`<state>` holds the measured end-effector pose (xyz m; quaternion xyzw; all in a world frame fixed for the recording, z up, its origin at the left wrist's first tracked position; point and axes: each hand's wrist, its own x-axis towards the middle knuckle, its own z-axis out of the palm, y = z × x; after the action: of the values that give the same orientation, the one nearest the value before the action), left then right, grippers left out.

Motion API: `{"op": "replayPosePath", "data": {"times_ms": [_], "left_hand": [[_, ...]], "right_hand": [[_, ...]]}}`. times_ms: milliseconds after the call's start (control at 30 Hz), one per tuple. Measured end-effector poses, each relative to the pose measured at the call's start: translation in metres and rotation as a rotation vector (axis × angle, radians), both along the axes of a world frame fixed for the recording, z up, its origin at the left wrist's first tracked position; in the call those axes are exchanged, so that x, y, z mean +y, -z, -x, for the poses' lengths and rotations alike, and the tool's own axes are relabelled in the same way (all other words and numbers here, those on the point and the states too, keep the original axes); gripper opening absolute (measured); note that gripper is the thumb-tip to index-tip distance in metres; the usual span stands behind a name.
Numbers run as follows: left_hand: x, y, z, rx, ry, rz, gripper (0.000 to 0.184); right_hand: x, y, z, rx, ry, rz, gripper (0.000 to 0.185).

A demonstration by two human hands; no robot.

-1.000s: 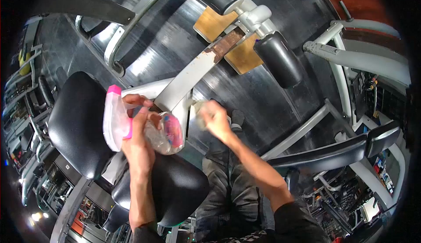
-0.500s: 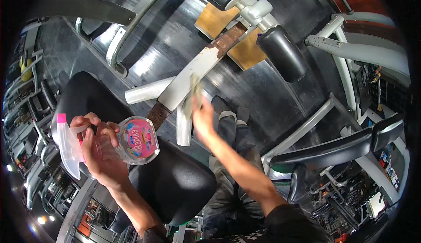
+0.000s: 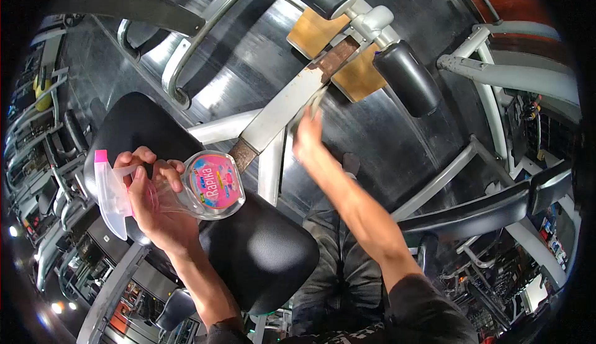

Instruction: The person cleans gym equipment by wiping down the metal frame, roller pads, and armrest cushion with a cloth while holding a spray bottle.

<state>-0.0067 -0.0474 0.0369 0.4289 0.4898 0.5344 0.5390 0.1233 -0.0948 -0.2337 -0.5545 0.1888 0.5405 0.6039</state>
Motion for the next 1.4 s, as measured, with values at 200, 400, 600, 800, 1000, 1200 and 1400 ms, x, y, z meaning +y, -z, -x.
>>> {"op": "replayPosePath", "data": {"times_ms": [200, 400, 600, 800, 1000, 1200, 1400], "left_hand": [[-0.003, 0.005, -0.001, 0.04, -0.017, 0.023, 0.028], [-0.003, 0.003, -0.001, 0.0, -0.011, 0.014, 0.03], [-0.006, 0.003, -0.004, -0.022, 0.005, 0.025, 0.029], [-0.009, 0.002, -0.009, -0.032, 0.024, 0.038, 0.027], [-0.01, 0.001, -0.011, -0.014, 0.04, 0.019, 0.027], [-0.013, 0.004, -0.013, 0.02, 0.064, 0.013, 0.028], [-0.009, 0.006, -0.017, 0.036, -0.001, 0.038, 0.026]], "right_hand": [[-0.048, -0.054, 0.024, 0.647, -0.17, 0.013, 0.033], [0.014, -0.024, -0.03, 0.205, 0.098, 0.052, 0.026], [-0.039, -0.057, 0.046, 0.523, -0.204, 0.112, 0.033], [-0.029, -0.05, 0.023, 0.714, -0.343, 0.002, 0.028], [-0.036, 0.001, 0.012, 0.509, -0.348, 0.013, 0.026], [0.02, 0.049, -0.085, -0.125, -0.005, -0.05, 0.024], [-0.004, 0.029, -0.023, -0.365, -0.181, 0.005, 0.026]]}}
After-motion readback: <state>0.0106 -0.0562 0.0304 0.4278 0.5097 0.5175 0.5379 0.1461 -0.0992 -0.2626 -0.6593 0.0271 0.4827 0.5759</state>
